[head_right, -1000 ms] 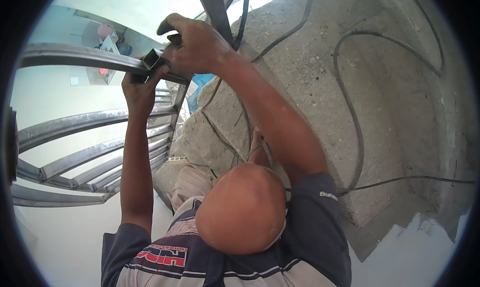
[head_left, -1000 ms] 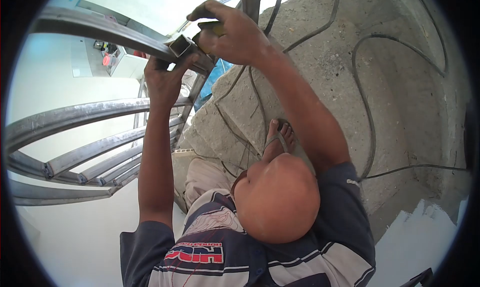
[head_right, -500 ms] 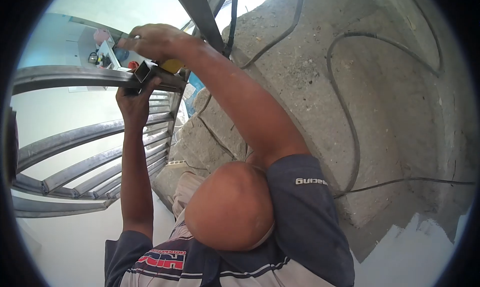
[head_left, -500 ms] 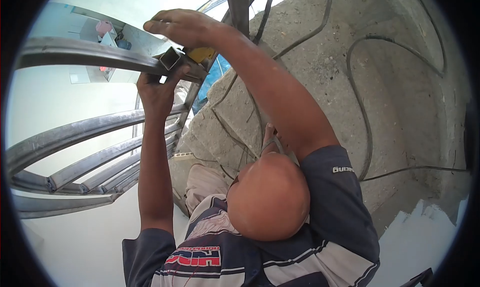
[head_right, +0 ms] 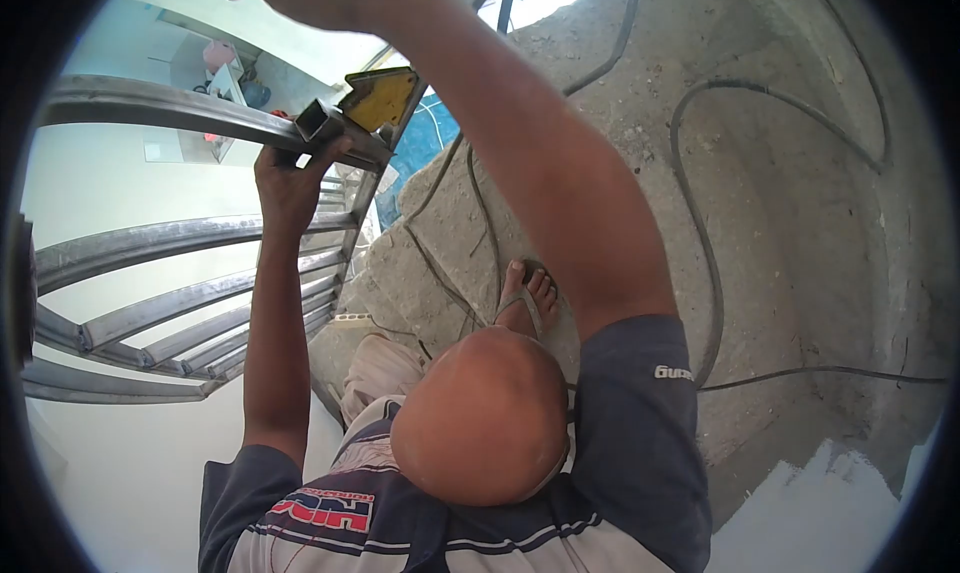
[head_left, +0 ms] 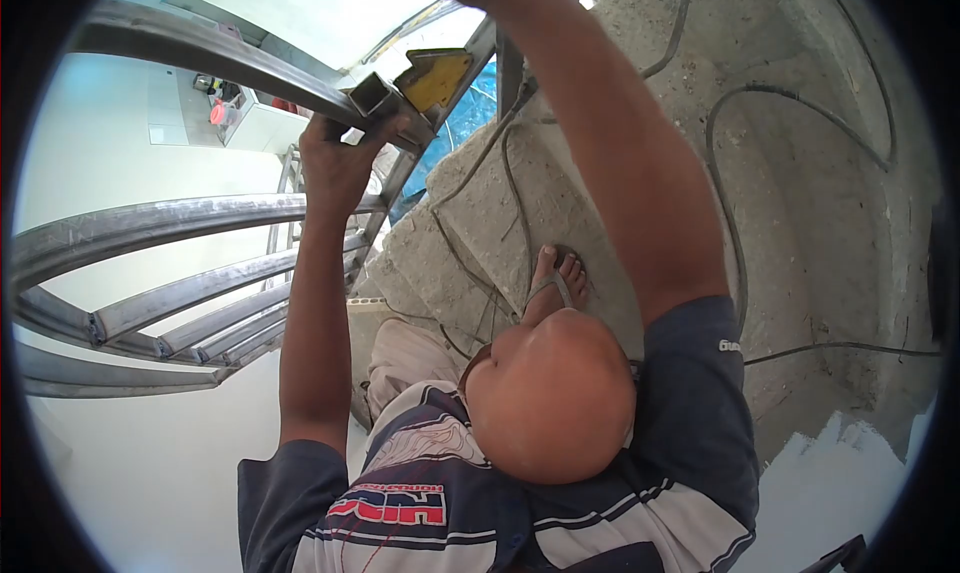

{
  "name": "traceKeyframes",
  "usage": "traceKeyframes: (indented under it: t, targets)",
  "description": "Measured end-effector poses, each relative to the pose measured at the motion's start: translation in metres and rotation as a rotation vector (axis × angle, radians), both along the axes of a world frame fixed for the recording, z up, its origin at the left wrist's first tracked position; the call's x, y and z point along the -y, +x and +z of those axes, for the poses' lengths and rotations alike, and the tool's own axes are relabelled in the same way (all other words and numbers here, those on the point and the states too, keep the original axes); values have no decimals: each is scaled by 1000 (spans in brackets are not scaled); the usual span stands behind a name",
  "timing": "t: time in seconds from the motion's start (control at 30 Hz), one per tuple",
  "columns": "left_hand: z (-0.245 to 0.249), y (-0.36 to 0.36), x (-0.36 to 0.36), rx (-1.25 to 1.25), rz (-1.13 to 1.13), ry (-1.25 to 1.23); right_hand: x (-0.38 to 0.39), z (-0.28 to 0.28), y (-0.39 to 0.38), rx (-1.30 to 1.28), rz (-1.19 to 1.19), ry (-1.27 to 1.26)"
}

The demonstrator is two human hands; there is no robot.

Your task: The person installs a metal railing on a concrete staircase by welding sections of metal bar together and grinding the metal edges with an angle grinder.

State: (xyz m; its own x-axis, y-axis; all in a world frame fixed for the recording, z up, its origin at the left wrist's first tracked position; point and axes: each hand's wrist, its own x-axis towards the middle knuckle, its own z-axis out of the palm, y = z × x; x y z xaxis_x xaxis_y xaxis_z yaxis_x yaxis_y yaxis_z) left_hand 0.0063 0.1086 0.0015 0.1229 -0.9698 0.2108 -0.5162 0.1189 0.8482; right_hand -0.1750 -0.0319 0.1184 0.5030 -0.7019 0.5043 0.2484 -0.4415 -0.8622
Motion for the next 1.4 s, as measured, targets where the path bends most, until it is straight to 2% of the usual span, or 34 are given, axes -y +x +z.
traceKeyframes:
  t: [0.03, 0.1, 0.17, 0.2, 0.23, 0.27, 0.33, 0.37, 0.43, 0.47, 0.6, 0.67, 0.7, 0.77, 0.8, 0.83, 0.87, 0.93, 0.97, 1.0, 1.03, 1.07, 1.13, 1.2, 1.33, 1.4]
  targets:
    - [2, -1, -1, 19, -11, 30, -3, -8, 5, -62, -43, 68]
    - [3, 0, 1, 26, -12, 15, -4, -52, 23, -356, -244, -314]
    - [3, 0, 1, 24, 0, 38, -6, -99, 41, -555, -201, -43]
    - [5, -1, 0, 42, 0, 24, -13, -78, 31, -535, -163, 195]
    - [5, 0, 4, 43, 19, 16, -3, -85, 36, -230, -101, -59]
    - [2, 3, 4, 30, 2, -8, 3, -96, 37, -251, -152, -201]
    - [-1, 2, 1, 38, -9, -30, -15, -65, 27, -197, -121, 62]
    - [-1, 1, 2, 36, -6, -22, -16, -69, 29, -199, -117, 69]
    - [0, 1, 1, 47, -15, -16, -11, -82, 36, -428, -121, 149]
    - [2, 1, 1, 75, -15, -3, -5, -97, 41, -269, -166, 73]
    - [0, 1, 1, 72, -1, -19, 0, -95, 36, -323, -141, -10]
    - [1, 1, 3, 62, 2, -8, 31, -123, 52, -213, -300, -482]
    - [0, 2, 2, 44, 1, 21, 36, -117, 49, -218, -286, -423]
    - [-1, 3, 2, 38, 0, 57, 11, -68, 20, 10, -62, -37]
    - [-1, 3, 2, 50, 3, 48, 5, -61, 19, 16, -119, -32]
    - [1, 3, 1, 65, 10, 34, 13, -77, 23, 18, -120, -44]
    - [2, 3, 1, 73, -2, 36, 26, -109, 32, -55, -213, -339]
    - [5, 1, 0, 85, -1, 21, 2, -100, 34, -388, -203, -14]
    - [7, 1, 1, 102, 3, 14, -4, -88, 28, -305, -141, 195]
    - [8, 1, 1, 158, -27, -14, 25, -125, 39, -247, -207, -361]
    - [11, -2, 0, 86, -35, -16, 6, -105, 30, -312, -157, 10]
    - [7, 0, 0, 110, -24, -23, 14, -116, 33, -250, -132, 85]
    - [-4, 4, 2, 116, -2, -30, 10, -118, 31, -196, -235, -11]
    - [-4, 3, 0, 106, 5, -15, -8, -111, 24, -123, -247, 93]
    - [2, 1, 1, 89, -17, -22, -38, -111, 15, 38, -381, -13]
    - [9, -2, -2, 112, 1, 3, -53, -102, 8, -2, -466, -98]
